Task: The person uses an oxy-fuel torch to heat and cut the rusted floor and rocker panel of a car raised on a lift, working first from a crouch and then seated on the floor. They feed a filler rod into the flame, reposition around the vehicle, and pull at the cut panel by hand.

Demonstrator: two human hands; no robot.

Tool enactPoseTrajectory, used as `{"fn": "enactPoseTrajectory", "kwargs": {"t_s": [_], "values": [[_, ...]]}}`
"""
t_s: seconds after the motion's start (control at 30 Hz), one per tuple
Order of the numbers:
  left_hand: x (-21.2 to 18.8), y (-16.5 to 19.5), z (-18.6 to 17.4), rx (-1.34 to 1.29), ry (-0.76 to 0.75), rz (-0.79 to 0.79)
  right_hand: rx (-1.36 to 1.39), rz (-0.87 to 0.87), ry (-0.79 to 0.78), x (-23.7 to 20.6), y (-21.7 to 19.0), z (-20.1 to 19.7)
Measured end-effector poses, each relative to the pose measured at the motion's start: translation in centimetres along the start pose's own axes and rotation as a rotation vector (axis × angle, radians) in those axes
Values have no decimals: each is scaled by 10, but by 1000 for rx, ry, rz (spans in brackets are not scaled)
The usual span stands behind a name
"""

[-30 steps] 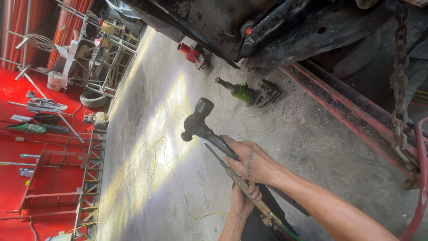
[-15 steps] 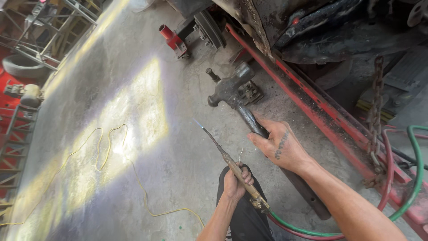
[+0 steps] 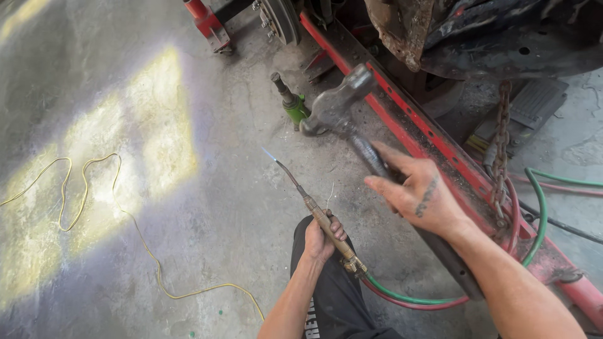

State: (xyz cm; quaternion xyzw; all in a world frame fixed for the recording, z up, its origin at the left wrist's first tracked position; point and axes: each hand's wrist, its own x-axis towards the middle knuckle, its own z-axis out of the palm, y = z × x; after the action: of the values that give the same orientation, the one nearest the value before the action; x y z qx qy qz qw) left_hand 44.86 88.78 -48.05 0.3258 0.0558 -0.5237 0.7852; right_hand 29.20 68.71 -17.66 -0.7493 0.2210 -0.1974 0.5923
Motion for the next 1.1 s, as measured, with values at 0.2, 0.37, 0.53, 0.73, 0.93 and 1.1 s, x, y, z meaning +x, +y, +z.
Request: {"fn": "enactPoseTrajectory", "kwargs": {"t_s": [0.2, 0.37, 0.53, 0.73, 0.93, 1.1], "values": [[-3, 5, 3, -38, 17, -24, 128, 98, 159, 10, 2, -12], [-6, 10, 3, -42, -31, 13, 116, 236, 78, -20, 61, 4], [-6, 5, 3, -19, -25, 28, 180, 532, 45, -40, 192, 27], [-23, -4, -1, -19, -127, 16, -6, 808, 147, -39, 308, 41], [-31, -17, 6, 71, -44, 18, 106, 490, 318, -12, 312, 16], [-45, -19, 32, 109, 152, -1, -527, 322, 127, -45, 290, 31]]}}
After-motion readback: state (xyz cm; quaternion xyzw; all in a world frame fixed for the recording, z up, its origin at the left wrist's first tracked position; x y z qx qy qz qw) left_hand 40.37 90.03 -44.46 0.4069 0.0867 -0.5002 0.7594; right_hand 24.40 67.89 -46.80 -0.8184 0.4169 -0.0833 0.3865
